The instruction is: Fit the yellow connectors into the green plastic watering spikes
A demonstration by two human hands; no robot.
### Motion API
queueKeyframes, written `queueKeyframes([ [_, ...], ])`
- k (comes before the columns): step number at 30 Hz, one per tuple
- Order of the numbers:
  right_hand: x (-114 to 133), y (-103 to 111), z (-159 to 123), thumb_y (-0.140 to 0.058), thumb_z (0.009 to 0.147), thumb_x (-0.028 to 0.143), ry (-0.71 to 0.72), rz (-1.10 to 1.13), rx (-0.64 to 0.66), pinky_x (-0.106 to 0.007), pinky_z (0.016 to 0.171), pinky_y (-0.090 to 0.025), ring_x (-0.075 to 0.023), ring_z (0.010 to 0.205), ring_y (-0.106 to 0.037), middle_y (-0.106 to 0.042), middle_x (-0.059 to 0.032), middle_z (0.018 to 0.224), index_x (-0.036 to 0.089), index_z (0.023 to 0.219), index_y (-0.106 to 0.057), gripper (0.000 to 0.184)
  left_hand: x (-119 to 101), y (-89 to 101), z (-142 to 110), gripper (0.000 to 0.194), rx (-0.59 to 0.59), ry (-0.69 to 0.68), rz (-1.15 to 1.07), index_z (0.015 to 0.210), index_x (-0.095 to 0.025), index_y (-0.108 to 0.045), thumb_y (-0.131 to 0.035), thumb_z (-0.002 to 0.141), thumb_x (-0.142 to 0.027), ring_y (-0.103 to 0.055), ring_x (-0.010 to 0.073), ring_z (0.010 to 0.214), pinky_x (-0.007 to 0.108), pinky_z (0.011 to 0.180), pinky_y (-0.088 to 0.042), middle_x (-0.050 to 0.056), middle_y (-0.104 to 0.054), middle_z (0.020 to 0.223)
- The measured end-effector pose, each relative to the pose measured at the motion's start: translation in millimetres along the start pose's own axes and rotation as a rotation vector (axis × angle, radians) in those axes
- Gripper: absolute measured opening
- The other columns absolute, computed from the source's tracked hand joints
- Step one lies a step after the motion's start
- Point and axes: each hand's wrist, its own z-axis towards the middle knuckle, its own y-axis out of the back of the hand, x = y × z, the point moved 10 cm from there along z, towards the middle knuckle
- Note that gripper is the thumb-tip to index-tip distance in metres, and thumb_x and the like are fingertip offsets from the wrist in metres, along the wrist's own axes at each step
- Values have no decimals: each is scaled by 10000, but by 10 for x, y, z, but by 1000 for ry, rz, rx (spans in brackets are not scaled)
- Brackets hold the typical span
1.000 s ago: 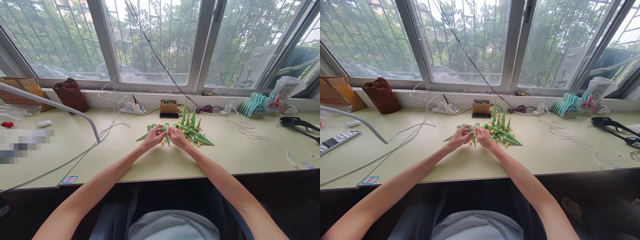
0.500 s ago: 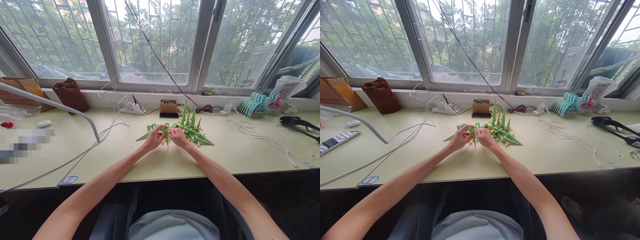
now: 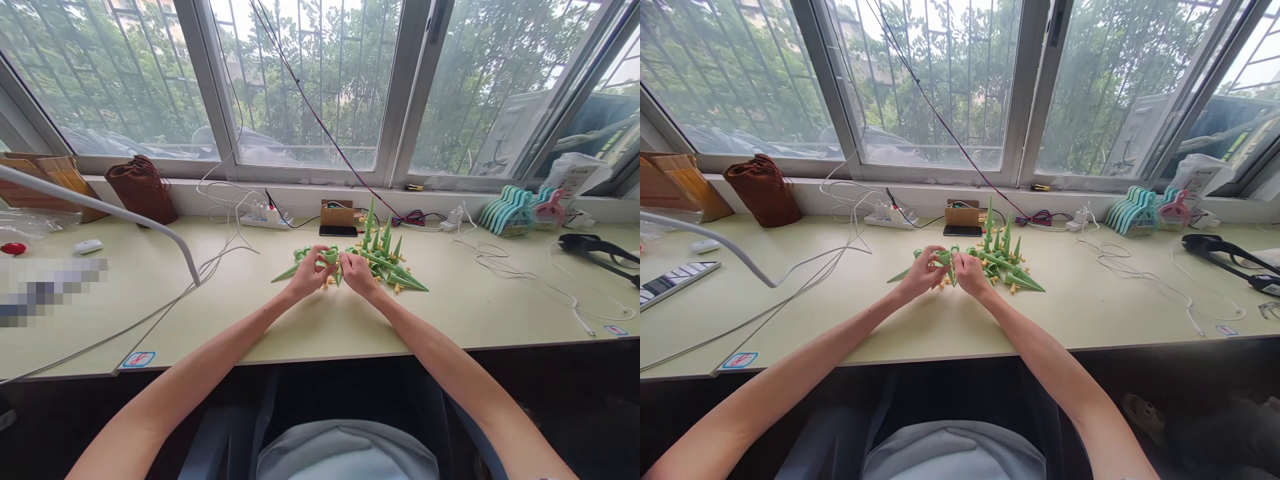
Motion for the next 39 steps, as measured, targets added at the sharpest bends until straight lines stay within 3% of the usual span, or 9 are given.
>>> queueKeyframes([
  [5, -17, 54, -5, -335, 1012, 481, -1, 52, -47, -298, 550, -317, -157, 527, -414, -458, 0, 529, 239, 630, -357, 452, 73, 3, -14, 527, 6, 91, -68, 1041, -204, -485, -815, 714, -453, -545, 69, 451, 199, 393, -416, -27, -593, 821],
  [11, 10, 60, -8, -311, 1016, 561, 22, 40, -49, -298, 555, -318, -157, 535, -414, -443, 3, 541, 241, 655, -348, 484, 143, 17, -19, 418, -2, 185, -142, 849, -185, -517, -695, 831, -563, -472, 83, 370, 197, 385, -358, -34, -566, 529],
  [14, 44, 54, -13, -305, 1018, 566, 45, 5, -39, -297, 567, -313, -148, 537, -410, -453, 3, 566, 236, 662, -353, 487, 218, 12, -15, 535, 9, 261, -205, 670, -176, -511, -594, 861, -669, -415, 85, 338, 202, 353, -305, -19, -481, 421],
  [18, 93, 27, -28, -308, 1021, 553, 81, -10, -6, -290, 582, -315, -138, 547, -408, -461, 8, 595, 232, 680, -359, 472, 294, -124, -52, 709, 142, 377, -269, 539, -161, -533, -466, 846, -797, -390, 87, 330, 209, 340, -255, 19, -456, 398],
  [24, 166, -55, -59, -310, 1019, 544, 129, 22, 91, -270, 593, -339, -134, 578, -429, -480, 9, 628, 228, 696, -386, 459, 260, -239, -112, 755, 246, 442, -347, 565, -151, -628, -449, 803, -844, -292, 82, 295, 220, 341, -205, -1, -379, 343],
  [39, 74, -74, -34, -304, 1022, 514, 94, 4, 85, -278, 591, -338, -146, 552, -444, -502, 6, 614, 239, 719, -362, 413, 232, -262, -125, 631, 333, 401, -349, 683, -140, -692, -507, 875, -712, -266, 79, 357, 247, 408, -345, -21, -379, 393],
])
